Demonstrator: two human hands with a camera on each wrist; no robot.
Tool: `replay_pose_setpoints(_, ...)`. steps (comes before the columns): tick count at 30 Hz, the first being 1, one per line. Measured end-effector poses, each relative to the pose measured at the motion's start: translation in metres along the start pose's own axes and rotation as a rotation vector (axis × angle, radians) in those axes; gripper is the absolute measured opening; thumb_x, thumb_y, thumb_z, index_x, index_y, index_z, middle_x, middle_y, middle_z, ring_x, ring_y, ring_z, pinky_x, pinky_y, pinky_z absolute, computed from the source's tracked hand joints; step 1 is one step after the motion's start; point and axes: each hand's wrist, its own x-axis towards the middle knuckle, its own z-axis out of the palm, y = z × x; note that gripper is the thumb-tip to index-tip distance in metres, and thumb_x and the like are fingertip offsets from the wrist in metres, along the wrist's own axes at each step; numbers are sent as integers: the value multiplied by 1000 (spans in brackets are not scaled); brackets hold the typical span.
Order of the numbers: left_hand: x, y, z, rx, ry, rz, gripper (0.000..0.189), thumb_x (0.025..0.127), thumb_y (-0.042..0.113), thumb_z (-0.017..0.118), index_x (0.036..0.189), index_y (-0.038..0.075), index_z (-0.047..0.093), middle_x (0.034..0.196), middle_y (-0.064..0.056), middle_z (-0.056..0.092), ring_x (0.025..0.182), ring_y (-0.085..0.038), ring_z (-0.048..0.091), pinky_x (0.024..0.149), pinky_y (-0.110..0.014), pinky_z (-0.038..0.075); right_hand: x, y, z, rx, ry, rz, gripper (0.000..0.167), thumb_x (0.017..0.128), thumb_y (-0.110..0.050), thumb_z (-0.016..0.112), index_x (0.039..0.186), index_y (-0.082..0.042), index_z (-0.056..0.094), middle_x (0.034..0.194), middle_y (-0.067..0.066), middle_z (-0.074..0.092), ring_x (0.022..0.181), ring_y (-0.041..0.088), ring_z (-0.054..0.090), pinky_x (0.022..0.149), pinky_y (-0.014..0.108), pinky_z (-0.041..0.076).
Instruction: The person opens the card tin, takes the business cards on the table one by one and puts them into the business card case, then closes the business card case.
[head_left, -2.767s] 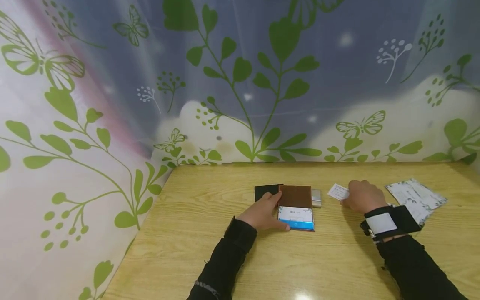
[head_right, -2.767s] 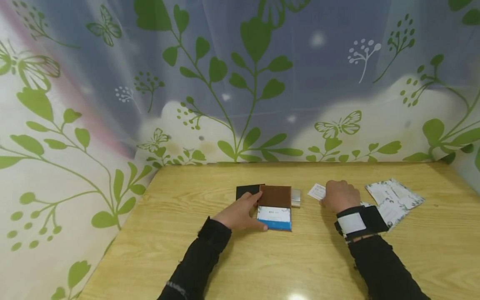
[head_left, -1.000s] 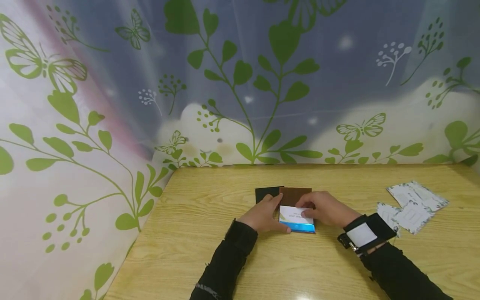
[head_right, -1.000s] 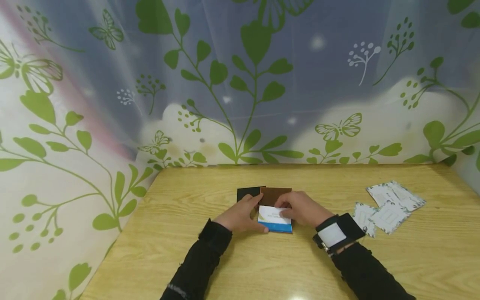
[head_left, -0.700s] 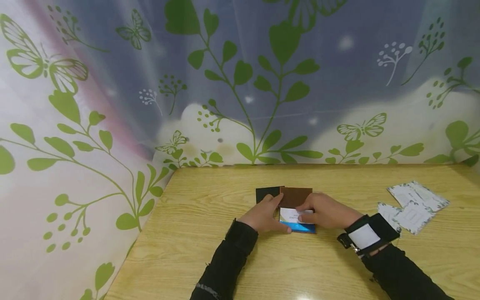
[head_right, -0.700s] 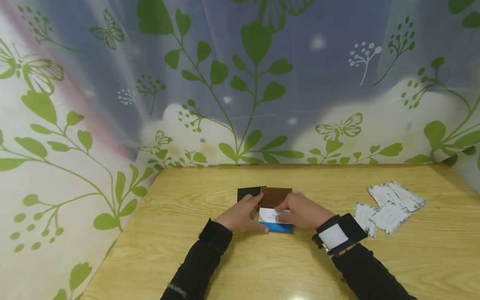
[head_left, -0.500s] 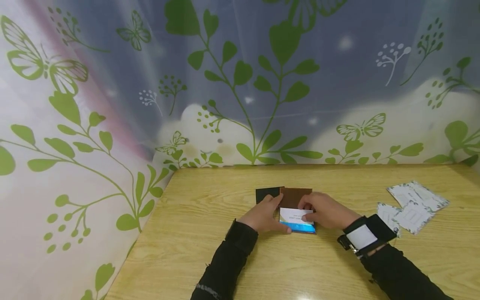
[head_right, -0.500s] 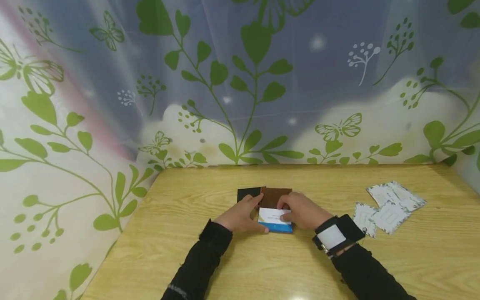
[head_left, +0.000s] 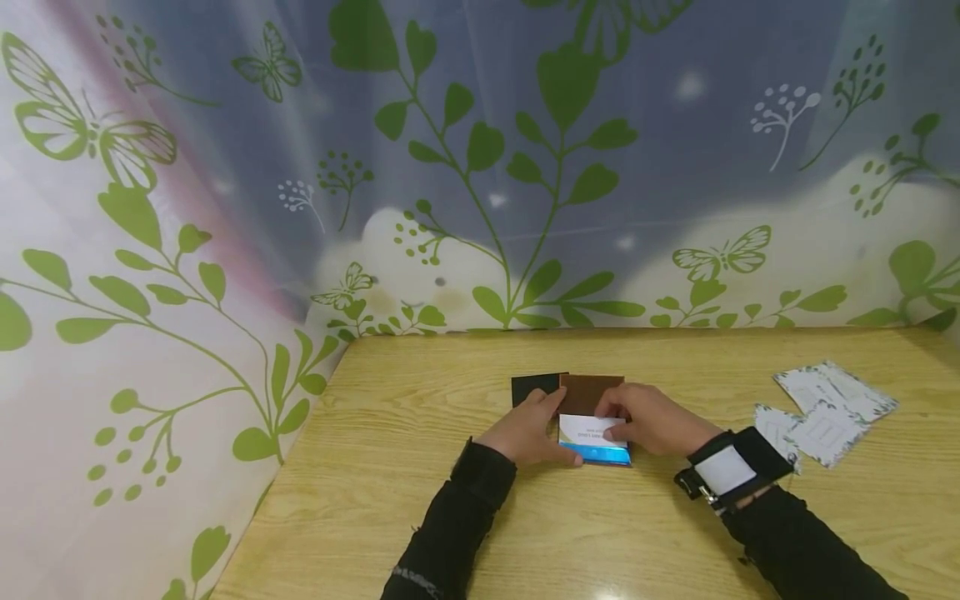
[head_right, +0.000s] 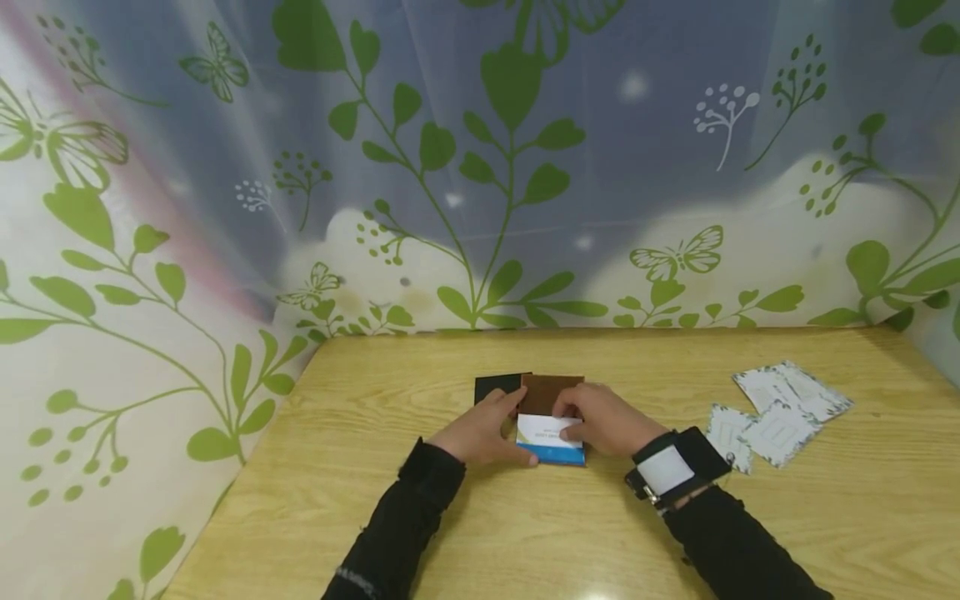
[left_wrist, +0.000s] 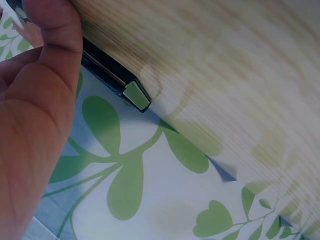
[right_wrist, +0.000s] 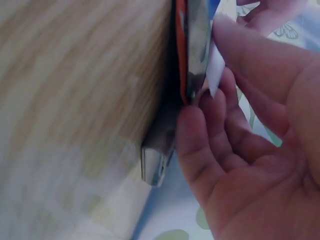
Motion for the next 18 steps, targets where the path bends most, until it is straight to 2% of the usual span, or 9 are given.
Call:
replay_pose_setpoints(6,-1,1,-1,14,-2,-4,111,83,55,84,166,14,23,153,-14,40,124,-22,56,101,-32,49,1,1,1,44,31,35,9,95,-5,74,103,-7,72,93,-3,65,84,11,58,75,33,51)
replay_pose_setpoints(12,-3,2,-1,12,-2,-6,110,84,54,84,166,14,23,155,-14,40,126,-22,56,101,-32,49,0,1,-2,36,-25,25,7,93,-8,77,100,-8,75,90,-6,67,82,9,58,72,32,51)
replay_pose_setpoints(18,-2,1,-1,3,-2,-4,111,84,54,84,167,15,22,154,-13,40,125,-21,56,101,-32,49,0,2,-4,26,-59,-7,12,93,-15,79,102,-9,77,96,-5,70,85,10,59,75,34,52)
